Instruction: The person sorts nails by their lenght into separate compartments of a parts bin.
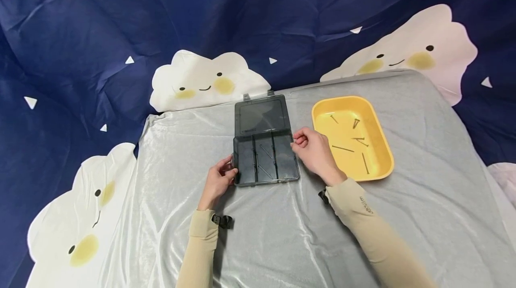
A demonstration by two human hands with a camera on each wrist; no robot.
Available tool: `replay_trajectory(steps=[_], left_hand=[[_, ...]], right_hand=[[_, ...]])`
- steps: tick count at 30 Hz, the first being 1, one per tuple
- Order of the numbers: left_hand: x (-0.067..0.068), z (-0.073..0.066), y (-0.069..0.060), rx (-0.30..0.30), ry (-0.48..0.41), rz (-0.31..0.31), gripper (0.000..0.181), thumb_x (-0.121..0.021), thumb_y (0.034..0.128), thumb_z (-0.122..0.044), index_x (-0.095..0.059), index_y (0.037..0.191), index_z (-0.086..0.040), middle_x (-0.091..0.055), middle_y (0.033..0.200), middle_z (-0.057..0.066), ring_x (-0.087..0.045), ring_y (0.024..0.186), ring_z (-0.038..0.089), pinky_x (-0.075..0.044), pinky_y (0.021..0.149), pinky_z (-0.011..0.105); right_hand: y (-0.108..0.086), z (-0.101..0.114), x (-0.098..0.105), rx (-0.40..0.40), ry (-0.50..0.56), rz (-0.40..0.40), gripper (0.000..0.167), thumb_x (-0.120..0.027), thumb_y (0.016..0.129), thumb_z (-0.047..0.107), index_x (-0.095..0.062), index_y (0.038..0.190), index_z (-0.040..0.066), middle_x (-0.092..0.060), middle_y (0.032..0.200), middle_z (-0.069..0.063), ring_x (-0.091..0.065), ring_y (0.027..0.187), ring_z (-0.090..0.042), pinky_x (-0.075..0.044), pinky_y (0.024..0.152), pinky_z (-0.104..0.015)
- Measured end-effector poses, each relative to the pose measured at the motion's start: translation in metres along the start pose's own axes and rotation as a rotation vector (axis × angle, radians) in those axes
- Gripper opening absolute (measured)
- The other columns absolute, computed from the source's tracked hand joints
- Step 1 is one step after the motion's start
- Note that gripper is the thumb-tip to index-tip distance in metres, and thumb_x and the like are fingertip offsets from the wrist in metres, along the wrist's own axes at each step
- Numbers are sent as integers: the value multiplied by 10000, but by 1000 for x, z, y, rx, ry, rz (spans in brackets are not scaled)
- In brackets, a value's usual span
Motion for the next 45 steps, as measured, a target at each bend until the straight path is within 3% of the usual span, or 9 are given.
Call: replay_trajectory(steps=[7, 14, 22, 31, 37, 45], left_hand=[[1, 23, 14, -13, -5, -36, 519, -634, 895, -27, -508, 1398, -50, -605, 1160, 251, -595, 763, 111, -499, 594, 208], [1, 25, 15, -16, -4, -43, 523, -635, 887, -19, -518, 1394, -72, -613, 1144, 231, -583, 741, 86, -499, 592, 210], [2, 27, 16, -3, 0, -35, 520, -642, 893, -37, -518, 1396, -78, -606, 1176, 238, -586, 757, 78, -501, 597, 204], [2, 27, 18, 6, -3, -2, 541, -635, 890, -9, -480, 1408, -9, -587, 1187, 295, -601, 812, 185, -521, 618, 261], [2, 28, 16, 10, -1, -25, 531, -641, 897, -41, -501, 1408, -70, -599, 1187, 247, -594, 789, 110, -511, 612, 225], [2, 28, 15, 16, 15, -29, 516, -644, 904, -60, -516, 1402, -102, -611, 1180, 221, -604, 805, 136, -505, 611, 215]], right_hand=[[-2, -8, 30, 4, -44, -46, 107, -670, 856, 99, -662, 949, 47, -670, 852, -90, -617, 762, -191, -480, 718, -299], [-7, -31, 54, -17, -104, -101, 130, -648, 850, 104, -673, 950, 25, -675, 838, -96, -600, 748, -185, -423, 715, -244], [-14, -56, 70, -51, -162, -108, 122, -642, 843, 86, -662, 940, 14, -664, 849, -117, -592, 761, -219, -413, 723, -276], [-14, -80, 70, -74, -279, 27, 181, -603, 826, 76, -647, 958, -39, -618, 896, -177, -564, 848, -325, -418, 791, -435], [-10, -94, 59, -92, -356, 142, 166, -583, 830, 67, -628, 942, -47, -587, 907, -206, -547, 877, -370, -423, 812, -499], [-7, -103, 47, -98, -457, 210, 228, -525, 859, 36, -598, 1036, -89, -532, 1002, -258, -477, 970, -438, -407, 870, -536]])
Point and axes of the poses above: each hand's wrist, its own y-axis towards the middle knuckle, its own x-axis out of the back of the hand, z = x × y, the point moved 8 cm from there along y, towards the middle knuckle
